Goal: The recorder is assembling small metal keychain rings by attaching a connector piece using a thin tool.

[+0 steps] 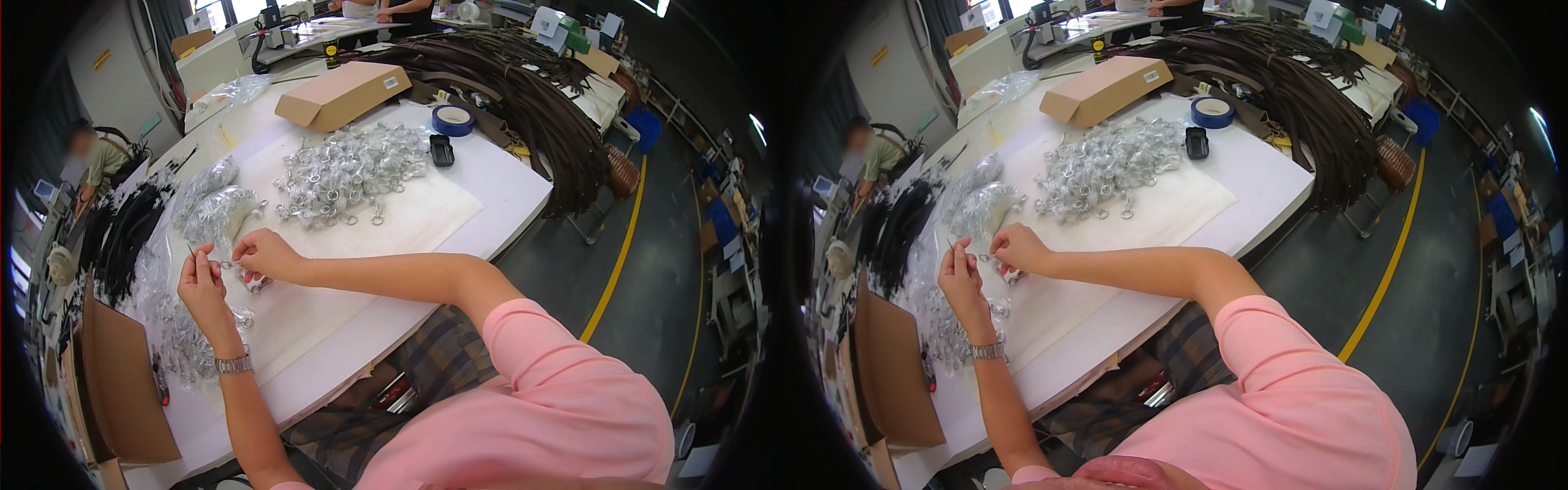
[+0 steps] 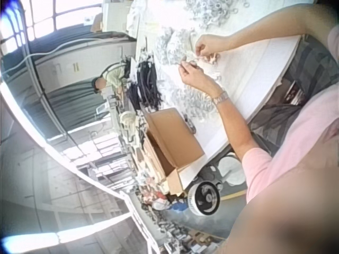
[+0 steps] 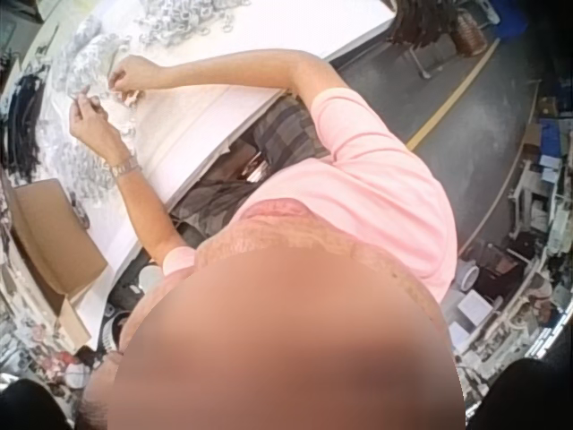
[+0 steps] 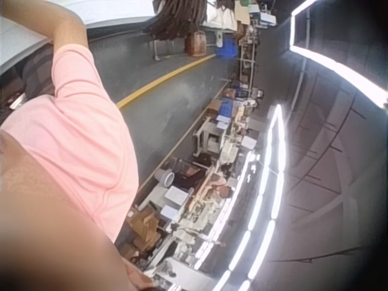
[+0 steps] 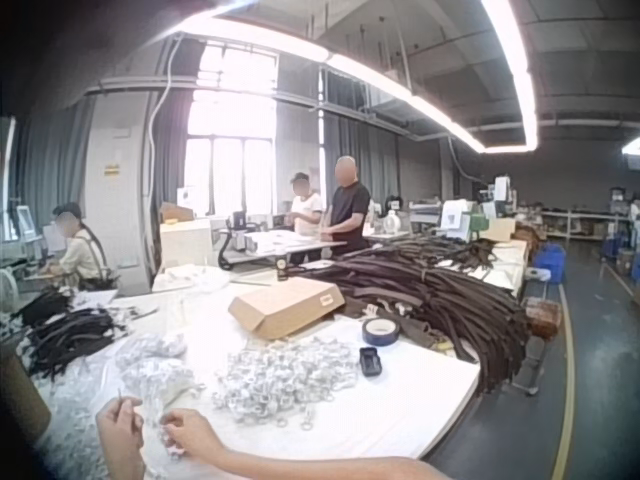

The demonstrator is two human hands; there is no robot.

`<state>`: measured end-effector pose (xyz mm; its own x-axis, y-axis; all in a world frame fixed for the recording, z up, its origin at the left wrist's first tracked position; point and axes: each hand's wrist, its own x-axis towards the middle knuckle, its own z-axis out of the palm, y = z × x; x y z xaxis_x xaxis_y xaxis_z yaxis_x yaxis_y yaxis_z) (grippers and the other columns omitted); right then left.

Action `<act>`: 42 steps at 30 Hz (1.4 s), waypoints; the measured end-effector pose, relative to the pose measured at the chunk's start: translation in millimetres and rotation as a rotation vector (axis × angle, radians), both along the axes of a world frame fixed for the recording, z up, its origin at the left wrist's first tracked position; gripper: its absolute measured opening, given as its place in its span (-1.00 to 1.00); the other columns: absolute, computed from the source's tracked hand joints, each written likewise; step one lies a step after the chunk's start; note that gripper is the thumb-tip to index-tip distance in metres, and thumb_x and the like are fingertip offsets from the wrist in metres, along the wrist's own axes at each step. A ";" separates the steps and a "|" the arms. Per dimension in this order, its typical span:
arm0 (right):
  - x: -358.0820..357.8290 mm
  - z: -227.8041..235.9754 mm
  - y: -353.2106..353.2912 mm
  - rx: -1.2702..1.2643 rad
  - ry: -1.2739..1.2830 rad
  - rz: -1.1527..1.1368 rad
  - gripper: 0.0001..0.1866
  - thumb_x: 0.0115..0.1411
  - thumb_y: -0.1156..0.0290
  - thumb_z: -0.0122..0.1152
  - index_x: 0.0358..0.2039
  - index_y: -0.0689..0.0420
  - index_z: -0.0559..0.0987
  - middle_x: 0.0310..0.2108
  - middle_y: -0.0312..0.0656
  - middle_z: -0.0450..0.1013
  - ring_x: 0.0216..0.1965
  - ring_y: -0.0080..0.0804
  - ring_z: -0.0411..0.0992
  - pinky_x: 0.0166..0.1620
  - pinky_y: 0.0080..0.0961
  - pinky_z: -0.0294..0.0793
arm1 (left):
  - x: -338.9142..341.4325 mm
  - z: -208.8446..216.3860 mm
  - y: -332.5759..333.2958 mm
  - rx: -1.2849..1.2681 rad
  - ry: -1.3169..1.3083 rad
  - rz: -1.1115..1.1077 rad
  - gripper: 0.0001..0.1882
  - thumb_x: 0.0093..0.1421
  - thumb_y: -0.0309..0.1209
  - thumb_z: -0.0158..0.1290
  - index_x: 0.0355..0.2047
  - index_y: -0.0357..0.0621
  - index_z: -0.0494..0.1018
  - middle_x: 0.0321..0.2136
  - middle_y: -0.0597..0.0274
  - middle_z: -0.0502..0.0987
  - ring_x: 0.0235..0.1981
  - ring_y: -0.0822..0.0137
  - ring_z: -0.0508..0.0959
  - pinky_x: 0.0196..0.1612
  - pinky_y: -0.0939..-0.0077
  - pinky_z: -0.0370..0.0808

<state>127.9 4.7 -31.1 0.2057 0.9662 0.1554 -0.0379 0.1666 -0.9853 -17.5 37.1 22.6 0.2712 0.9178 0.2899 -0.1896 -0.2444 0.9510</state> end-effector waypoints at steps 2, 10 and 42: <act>4.1 -5.8 1.0 -0.026 0.088 0.019 -0.79 0.22 0.46 0.18 -0.18 0.28 0.60 -0.36 -0.15 0.59 -0.32 -0.42 0.63 -0.30 -0.48 0.64 | 1.3 -0.4 0.1 0.006 0.025 0.042 -0.77 0.44 -0.37 -0.03 -0.13 -0.26 0.56 -0.58 0.46 0.41 -0.74 0.76 0.10 -0.71 0.78 -0.04; 12.7 -9.5 -7.5 -0.250 0.536 0.148 -0.67 0.24 0.40 0.26 -0.01 0.23 0.52 -0.19 -0.19 0.54 -0.30 -0.43 0.61 -0.26 -0.48 0.63 | -1.1 -5.6 5.6 0.034 0.059 0.002 -0.77 0.43 -0.38 -0.02 -0.11 -0.25 0.56 -0.56 0.45 0.44 -0.74 0.76 0.11 -0.70 0.76 -0.04; 52.0 4.8 -57.8 -0.093 0.052 0.195 -0.70 0.38 0.23 0.18 -0.33 0.21 0.66 -0.49 -0.19 0.62 -0.49 -0.52 0.57 -0.41 -0.62 0.49 | 13.5 -12.4 -12.7 -0.029 0.384 -0.341 -0.83 0.33 -0.39 0.12 -0.35 -0.23 0.55 -0.59 0.40 0.51 -0.71 0.73 0.18 -0.67 0.72 0.00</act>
